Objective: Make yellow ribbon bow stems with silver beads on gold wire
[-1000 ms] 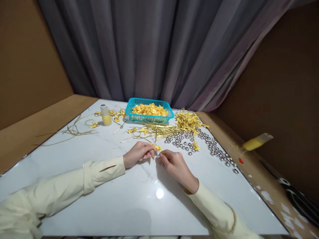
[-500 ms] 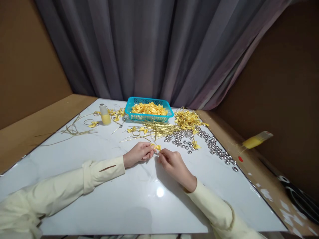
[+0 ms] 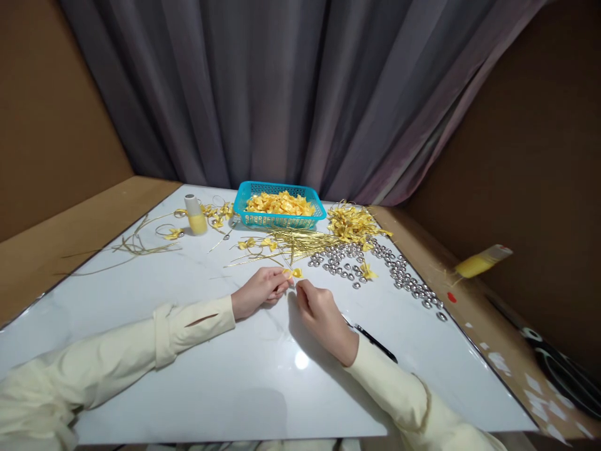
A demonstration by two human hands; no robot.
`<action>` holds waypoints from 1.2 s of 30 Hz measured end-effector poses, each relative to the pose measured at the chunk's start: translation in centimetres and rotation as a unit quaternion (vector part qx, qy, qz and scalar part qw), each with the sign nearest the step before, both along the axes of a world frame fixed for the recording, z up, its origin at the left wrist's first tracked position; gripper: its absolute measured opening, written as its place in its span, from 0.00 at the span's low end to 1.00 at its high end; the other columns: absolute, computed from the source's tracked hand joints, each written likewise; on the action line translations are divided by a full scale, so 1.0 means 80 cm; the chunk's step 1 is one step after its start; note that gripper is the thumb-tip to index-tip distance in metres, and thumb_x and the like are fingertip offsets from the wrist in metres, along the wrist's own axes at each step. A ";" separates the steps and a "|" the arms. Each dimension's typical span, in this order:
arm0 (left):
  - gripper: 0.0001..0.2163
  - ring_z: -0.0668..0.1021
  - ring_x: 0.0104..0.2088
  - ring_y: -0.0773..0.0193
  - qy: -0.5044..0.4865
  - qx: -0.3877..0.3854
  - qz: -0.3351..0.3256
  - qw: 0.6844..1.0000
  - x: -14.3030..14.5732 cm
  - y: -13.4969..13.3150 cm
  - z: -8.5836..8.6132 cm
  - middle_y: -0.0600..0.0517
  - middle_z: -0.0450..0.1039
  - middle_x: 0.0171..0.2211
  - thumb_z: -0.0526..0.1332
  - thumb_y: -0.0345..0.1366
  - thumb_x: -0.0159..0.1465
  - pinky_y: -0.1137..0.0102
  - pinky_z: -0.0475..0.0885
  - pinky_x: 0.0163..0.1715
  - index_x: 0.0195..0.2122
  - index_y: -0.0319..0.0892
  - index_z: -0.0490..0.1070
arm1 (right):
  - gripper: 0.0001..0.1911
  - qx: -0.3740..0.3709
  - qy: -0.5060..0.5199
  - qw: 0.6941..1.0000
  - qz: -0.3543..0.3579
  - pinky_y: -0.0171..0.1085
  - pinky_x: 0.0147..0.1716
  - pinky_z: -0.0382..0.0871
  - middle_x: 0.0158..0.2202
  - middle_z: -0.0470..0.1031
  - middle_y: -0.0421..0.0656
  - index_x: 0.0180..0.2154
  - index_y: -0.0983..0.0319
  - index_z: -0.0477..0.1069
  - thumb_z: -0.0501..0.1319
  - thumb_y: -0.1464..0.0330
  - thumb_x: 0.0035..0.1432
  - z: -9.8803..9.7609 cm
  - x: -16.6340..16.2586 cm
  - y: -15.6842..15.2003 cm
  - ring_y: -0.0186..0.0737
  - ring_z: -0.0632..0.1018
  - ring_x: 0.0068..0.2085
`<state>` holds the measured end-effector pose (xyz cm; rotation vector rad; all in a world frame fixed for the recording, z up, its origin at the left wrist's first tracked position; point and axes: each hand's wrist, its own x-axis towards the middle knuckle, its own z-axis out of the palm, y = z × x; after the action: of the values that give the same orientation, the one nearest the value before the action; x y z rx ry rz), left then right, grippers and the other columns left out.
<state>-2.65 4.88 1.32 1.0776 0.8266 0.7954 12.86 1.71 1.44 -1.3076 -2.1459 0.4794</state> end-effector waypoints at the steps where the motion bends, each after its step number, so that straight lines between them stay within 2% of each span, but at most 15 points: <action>1: 0.09 0.51 0.12 0.79 0.001 0.000 0.002 1.000 0.000 0.000 0.000 0.62 0.53 0.15 0.58 0.39 0.58 0.79 0.42 0.12 0.28 0.37 0.65 | 0.08 0.002 -0.001 1.000 0.000 0.32 0.20 0.51 0.17 0.64 0.38 0.25 0.59 0.55 0.46 0.74 0.55 0.000 0.000 0.000 0.34 0.64 0.18; 8: 0.11 0.52 0.12 0.79 0.009 0.020 0.012 1.000 0.003 -0.003 -0.001 0.63 0.51 0.15 0.58 0.41 0.59 0.79 0.44 0.12 0.28 0.37 0.64 | 0.08 0.013 -0.009 1.000 -0.001 0.32 0.20 0.50 0.17 0.63 0.38 0.26 0.59 0.54 0.45 0.74 0.56 -0.003 -0.003 -0.001 0.33 0.63 0.17; 16: 0.14 0.54 0.13 0.78 0.025 0.057 0.021 0.998 0.005 -0.005 -0.003 0.63 0.51 0.15 0.58 0.45 0.60 0.78 0.47 0.13 0.27 0.38 0.62 | 0.08 0.027 -0.018 0.999 -0.009 0.32 0.20 0.51 0.18 0.67 0.40 0.26 0.60 0.57 0.46 0.75 0.55 -0.006 -0.005 -0.001 0.34 0.65 0.18; 28: 0.15 0.54 0.14 0.76 0.042 0.092 0.025 0.995 0.009 -0.008 -0.009 0.63 0.49 0.16 0.56 0.46 0.60 0.77 0.48 0.14 0.26 0.40 0.60 | 0.07 0.034 -0.013 0.999 -0.022 0.32 0.20 0.52 0.18 0.67 0.40 0.27 0.60 0.58 0.46 0.75 0.54 -0.012 -0.006 0.001 0.35 0.67 0.18; 36: 0.14 0.57 0.18 0.72 0.150 0.187 0.033 0.970 0.009 -0.019 -0.006 0.60 0.53 0.16 0.51 0.43 0.63 0.76 0.53 0.18 0.24 0.41 0.58 | 0.08 0.012 0.020 0.999 -0.037 0.32 0.21 0.54 0.18 0.68 0.40 0.26 0.60 0.59 0.47 0.73 0.56 -0.004 -0.004 0.007 0.34 0.67 0.18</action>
<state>-1.90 3.36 0.81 1.5402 0.9943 0.8780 12.51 2.30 1.12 -1.3481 -2.0577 0.4453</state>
